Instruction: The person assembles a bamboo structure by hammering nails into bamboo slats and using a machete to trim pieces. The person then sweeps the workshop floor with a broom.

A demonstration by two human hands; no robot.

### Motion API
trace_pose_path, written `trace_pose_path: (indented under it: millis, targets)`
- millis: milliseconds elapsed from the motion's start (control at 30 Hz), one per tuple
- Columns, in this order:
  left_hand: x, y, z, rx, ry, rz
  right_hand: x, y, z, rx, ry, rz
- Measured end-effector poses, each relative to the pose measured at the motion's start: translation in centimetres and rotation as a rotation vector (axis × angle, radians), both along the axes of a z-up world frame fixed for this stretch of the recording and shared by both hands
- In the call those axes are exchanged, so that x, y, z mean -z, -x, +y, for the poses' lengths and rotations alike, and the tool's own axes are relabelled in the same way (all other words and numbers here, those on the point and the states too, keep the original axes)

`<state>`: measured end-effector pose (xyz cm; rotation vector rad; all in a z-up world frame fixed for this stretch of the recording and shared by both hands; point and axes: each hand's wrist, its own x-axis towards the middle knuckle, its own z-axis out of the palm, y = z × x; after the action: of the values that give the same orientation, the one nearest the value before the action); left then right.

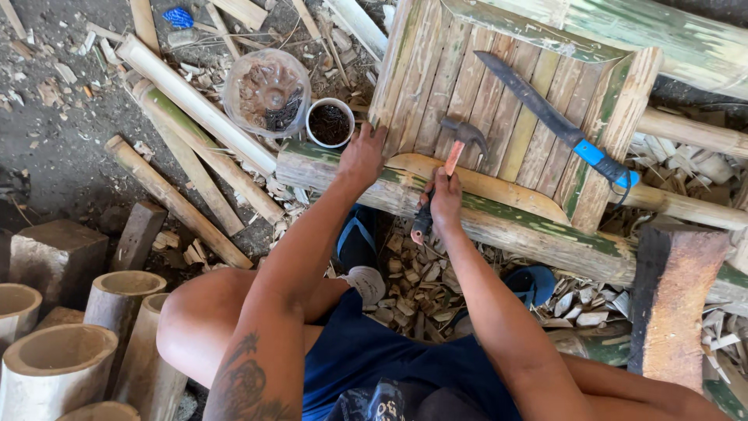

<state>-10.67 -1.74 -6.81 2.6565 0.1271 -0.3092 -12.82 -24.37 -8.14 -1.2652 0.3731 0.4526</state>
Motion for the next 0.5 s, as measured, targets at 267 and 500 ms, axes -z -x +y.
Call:
trace_pose_path:
  millis: [267, 500]
  targets:
    - [-2.2, -0.8, -2.7, -0.251, 0.063, -0.075, -0.8, 0.0, 0.4, 0.029, 0.005, 0.042]
    - [-6.7, -2.7, -1.6, -0.269, 0.124, 0.157, -6.9, -1.4, -0.7, -0.137, 0.075, -0.126]
